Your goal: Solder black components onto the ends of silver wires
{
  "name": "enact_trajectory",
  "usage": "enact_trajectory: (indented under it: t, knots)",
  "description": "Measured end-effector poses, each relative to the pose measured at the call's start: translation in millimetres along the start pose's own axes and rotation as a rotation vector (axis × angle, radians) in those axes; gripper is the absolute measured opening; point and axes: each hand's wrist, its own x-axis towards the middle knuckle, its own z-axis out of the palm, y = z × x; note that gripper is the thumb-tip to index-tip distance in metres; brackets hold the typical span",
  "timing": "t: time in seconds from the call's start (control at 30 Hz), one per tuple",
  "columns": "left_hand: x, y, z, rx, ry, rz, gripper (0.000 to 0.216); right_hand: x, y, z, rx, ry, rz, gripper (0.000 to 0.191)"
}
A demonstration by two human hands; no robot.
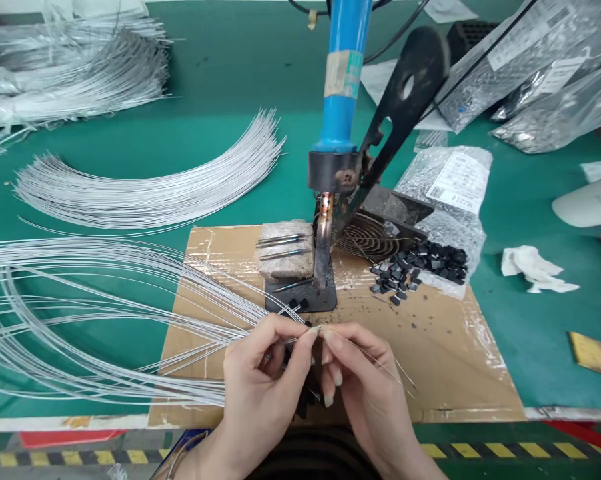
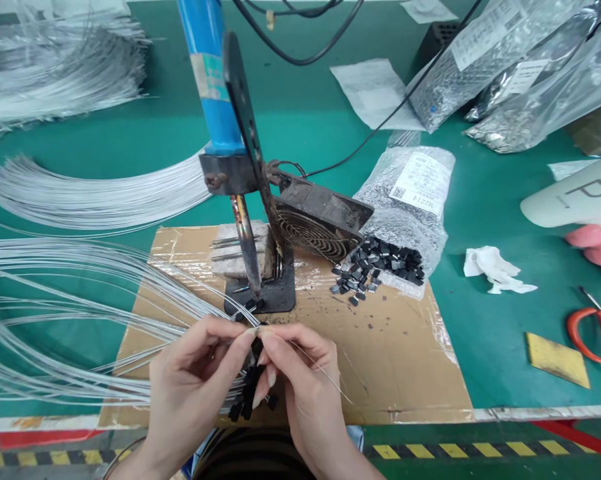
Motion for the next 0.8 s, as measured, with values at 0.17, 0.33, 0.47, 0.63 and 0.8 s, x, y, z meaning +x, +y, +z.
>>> enact_trajectory:
  t: [0.17, 0.33, 0.47, 0.63, 0.8]
  knots:
    - [3, 1, -3, -0.024, -0.024, -0.057, 0.011, -1, -10, -19, -0.182, -0.022, -0.123, 0.029]
    - [8, 5, -5, -0.059, -0.004, -0.089, 0.009, 6, -42, -60, -0.912, 0.403, -0.576, 0.017]
    - [9, 10, -4, -0.05, 0.016, -0.107, 0.011, 21, -57, -88, -1.485, 0.443, -0.82, 0.019]
    - [9, 16, -2, -0.061, 0.045, -0.157, 0.012, 29, -58, -96, -1.682, 0.323, -0.937, 0.015]
    - [10, 14, -4, -0.058, 0.025, -0.135, 0.013, 26, -60, -96, -1.656, 0.373, -0.93, 0.015]
